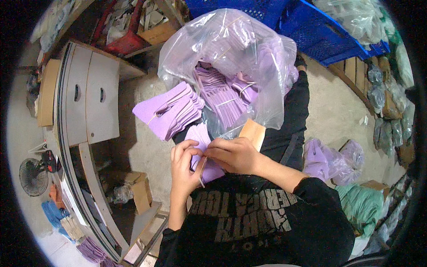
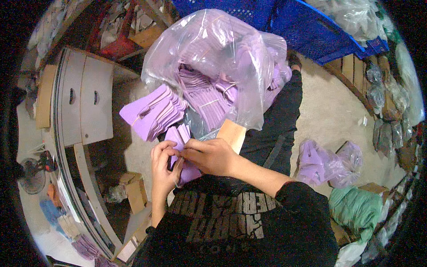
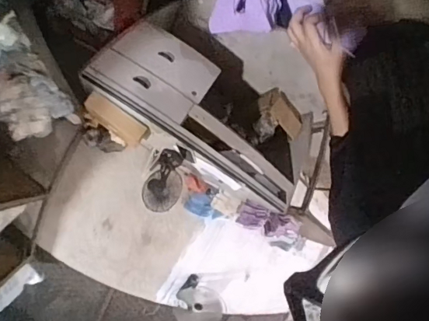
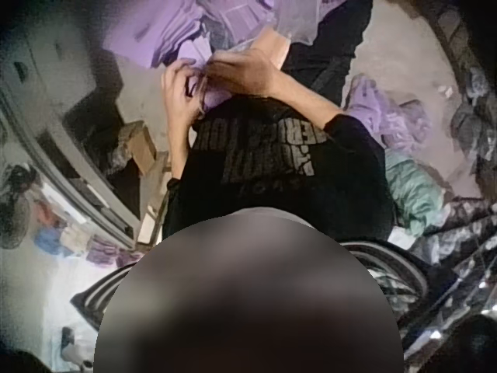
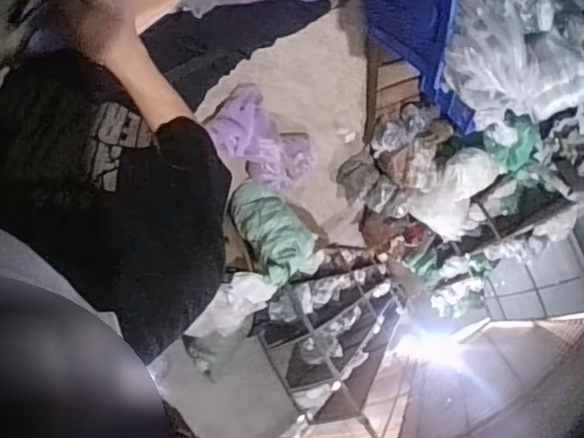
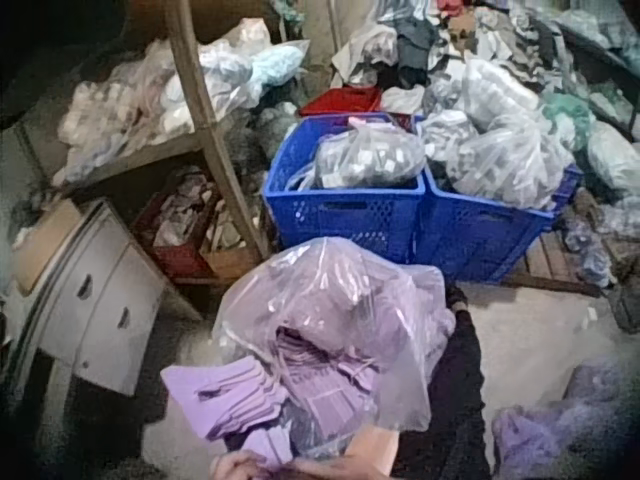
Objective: The person opens a plastic bag containing purple plastic hangers, removes bundles, and places them into a blue crate. They handle the hangers by hand, separating and stacking them before transferring them to the crate.
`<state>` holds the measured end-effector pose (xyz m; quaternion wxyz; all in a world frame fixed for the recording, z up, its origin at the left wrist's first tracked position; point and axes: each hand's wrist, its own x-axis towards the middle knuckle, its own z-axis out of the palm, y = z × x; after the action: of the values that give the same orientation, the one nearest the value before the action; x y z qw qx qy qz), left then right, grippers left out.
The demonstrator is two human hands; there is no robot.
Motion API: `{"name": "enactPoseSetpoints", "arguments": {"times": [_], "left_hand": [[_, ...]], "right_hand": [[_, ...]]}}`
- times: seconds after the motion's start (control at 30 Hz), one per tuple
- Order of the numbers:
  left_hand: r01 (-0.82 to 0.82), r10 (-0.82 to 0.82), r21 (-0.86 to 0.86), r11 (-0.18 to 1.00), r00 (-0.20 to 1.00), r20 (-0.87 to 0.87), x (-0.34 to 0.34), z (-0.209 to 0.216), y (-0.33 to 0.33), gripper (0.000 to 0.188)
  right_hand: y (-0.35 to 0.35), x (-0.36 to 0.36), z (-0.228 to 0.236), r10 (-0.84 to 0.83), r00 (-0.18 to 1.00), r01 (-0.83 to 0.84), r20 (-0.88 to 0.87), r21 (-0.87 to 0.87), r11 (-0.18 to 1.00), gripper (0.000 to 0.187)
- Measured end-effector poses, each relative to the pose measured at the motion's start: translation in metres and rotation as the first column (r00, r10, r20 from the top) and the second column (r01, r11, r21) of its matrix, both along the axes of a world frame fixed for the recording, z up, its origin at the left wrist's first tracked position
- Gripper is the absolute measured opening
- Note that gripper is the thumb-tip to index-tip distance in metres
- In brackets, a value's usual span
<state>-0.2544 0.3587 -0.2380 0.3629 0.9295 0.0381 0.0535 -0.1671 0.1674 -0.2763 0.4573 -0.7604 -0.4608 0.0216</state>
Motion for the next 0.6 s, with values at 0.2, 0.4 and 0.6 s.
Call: {"name": "enactPoseSetpoints", "arguments": {"times": [0.2,0.4,0.6], "left_hand": [[-0.014,0.014,0.005,1.0,1.0,-0.005,0.0013,0.0023,-0.0029,0.022],[-0.002,0.002,0.043,0.999,1.0,0.001,0.0012,0.0023,-0.0046,0.03],[-0.001,0.0,0.029,1.0,1.0,0.009,0.0006,0.0019,-0.0004,0.026]], "right_hand": [[0.0,-0.0015,0.0015,0.008,1.0,-0.007,-0.023,0.081,0.997,0.033],[0.0005,-0.0044,0.0037,0.056,0.997,-0.054,-0.049,0.04,0.998,0.029],[0.003,-0.0076,0.0049,0.021,0.969,-0.014,-0.245,0.032,0.999,0.019]]}}
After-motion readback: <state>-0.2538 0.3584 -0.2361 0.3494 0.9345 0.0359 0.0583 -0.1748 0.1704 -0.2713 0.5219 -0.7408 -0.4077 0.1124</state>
